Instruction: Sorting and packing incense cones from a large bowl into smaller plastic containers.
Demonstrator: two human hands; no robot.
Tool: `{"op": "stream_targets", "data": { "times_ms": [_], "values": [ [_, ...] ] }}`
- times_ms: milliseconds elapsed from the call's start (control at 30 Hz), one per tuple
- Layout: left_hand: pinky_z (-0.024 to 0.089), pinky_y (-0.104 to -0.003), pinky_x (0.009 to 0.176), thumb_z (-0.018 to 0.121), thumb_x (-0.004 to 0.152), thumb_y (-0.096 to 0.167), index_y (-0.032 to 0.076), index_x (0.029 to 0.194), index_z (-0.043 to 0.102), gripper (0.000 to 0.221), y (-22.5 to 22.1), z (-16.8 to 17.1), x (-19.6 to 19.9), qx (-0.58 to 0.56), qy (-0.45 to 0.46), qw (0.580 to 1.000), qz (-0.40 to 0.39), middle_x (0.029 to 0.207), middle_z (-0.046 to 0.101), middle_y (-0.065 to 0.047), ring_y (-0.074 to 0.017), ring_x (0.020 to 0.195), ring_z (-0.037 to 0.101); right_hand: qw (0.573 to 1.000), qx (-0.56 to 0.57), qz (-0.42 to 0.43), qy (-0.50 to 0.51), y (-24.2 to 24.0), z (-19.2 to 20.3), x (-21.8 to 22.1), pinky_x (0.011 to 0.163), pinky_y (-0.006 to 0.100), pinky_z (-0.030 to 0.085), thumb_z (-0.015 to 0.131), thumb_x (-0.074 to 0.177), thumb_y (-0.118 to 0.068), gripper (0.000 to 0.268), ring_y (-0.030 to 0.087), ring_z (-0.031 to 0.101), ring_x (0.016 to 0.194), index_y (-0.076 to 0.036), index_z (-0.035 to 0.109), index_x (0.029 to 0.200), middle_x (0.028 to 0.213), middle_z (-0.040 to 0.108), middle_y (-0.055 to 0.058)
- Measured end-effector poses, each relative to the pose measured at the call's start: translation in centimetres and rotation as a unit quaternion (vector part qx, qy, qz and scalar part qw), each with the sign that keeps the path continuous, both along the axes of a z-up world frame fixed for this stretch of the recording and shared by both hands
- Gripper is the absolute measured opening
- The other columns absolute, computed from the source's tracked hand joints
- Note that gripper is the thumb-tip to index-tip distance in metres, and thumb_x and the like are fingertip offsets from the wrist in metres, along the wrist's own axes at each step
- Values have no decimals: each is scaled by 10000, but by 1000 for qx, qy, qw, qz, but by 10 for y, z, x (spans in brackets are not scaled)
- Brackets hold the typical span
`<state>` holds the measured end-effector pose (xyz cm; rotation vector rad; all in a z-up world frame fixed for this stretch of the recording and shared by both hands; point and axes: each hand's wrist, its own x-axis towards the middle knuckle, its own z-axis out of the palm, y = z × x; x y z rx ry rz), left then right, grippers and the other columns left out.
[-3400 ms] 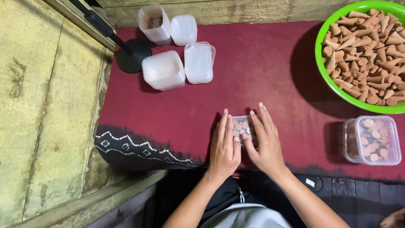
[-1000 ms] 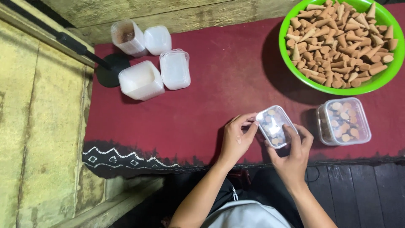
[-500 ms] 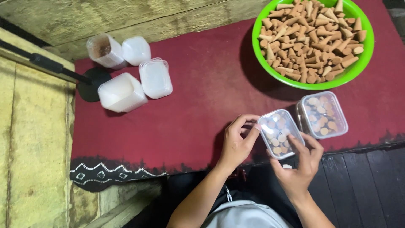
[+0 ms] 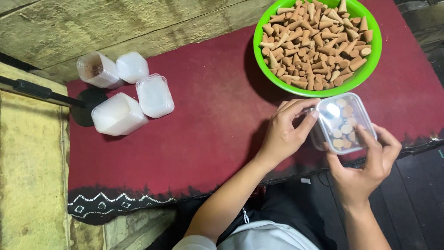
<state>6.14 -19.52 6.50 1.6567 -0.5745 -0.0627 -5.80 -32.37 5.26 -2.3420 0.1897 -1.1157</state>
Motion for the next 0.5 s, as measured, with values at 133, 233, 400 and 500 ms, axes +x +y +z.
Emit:
{"op": "stream_targets", "data": {
  "times_ms": [133,233,400,500],
  "values": [
    [600,-352,931,595,1014,286,140,1268,669,302,-7,-11,2,11,-6,1000,4,1242,714,-56,-249,1131,633,1000,3,-12,9,-8,-10,2,1061,540,498,918,858,-66,577,455,539,1268,87,647,1343,1345,493,316],
    [542,-365,930,578,1019,332,144,1266,679,327,-9,-16,3,26,-13,999,18,1212,722,-48,-245,1101,625,1000,4,-8,23,-12,-16,4,1032,534,515,903,846,-73,591,444,522,1302,73,640,1355,1356,492,308],
    [609,-371,940,607,1014,267,103,1287,667,325,-13,-12,-1,-20,5,1000,22,1283,639,-85,-230,1226,657,1000,11,-1,30,-12,-14,5,1028,523,520,868,894,-95,569,446,498,1300,82,601,1363,1351,451,307],
    [605,-380,981,583,1034,286,104,1283,663,319,-18,-18,-9,-37,23,998,37,1326,638,-74,-228,1247,651,999,13,3,29,-12,-16,5,1017,515,523,840,898,-121,580,444,484,1313,72,571,1373,1357,441,323]
  ]
}}
